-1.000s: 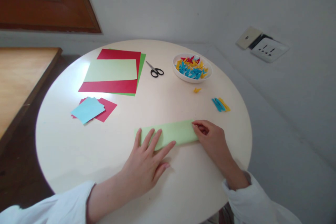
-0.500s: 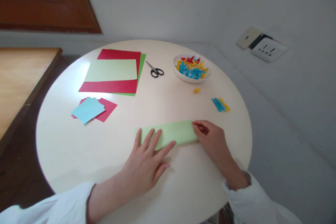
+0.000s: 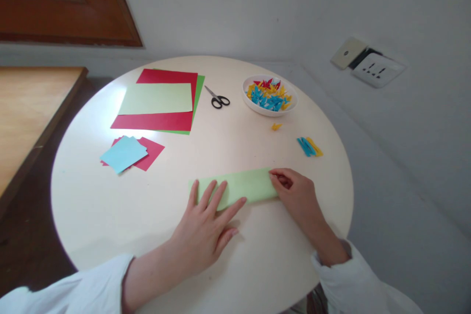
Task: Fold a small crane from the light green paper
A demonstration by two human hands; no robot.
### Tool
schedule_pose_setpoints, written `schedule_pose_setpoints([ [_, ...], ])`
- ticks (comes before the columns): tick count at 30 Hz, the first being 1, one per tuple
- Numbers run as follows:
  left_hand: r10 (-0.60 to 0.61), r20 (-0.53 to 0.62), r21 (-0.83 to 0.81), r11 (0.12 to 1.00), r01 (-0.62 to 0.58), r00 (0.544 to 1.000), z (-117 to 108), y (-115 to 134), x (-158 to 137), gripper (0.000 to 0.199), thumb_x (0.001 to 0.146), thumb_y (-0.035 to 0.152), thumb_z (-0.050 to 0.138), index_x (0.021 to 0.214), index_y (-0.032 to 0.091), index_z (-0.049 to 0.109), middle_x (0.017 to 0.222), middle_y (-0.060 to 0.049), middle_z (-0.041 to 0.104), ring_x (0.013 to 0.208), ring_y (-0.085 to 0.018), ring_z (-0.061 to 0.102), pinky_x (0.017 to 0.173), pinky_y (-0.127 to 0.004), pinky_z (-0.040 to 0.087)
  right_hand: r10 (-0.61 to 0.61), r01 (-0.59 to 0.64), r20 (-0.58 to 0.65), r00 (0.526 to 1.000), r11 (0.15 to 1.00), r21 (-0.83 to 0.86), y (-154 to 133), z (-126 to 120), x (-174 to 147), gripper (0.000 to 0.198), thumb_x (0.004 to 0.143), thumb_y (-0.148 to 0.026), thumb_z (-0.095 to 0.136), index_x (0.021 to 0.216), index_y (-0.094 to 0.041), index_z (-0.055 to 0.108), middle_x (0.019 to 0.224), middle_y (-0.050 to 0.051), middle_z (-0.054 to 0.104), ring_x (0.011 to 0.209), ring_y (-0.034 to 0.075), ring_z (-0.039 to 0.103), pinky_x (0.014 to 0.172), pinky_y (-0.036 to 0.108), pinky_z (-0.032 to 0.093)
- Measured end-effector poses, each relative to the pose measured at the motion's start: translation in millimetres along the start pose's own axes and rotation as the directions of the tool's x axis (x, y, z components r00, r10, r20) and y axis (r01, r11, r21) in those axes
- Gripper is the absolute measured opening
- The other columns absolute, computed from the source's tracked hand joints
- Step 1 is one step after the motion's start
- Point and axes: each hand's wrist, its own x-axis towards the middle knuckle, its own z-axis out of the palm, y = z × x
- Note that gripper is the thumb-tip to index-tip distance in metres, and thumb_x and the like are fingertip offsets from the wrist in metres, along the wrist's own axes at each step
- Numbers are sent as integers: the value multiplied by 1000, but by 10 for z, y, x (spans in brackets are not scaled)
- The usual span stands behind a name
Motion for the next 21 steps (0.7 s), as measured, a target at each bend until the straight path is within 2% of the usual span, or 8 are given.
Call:
schedule_pose_setpoints([
  [21, 17, 51, -47, 999, -14, 999, -58, 6, 19, 51, 93, 46, 29, 142, 31, 28, 142, -17, 37, 130, -37, 34, 101, -63, 21, -18, 18, -7, 1000, 999, -49, 22, -20, 8, 23, 72, -35, 53, 75, -18, 68, 69, 6, 70, 58, 18, 62, 58, 31, 52],
])
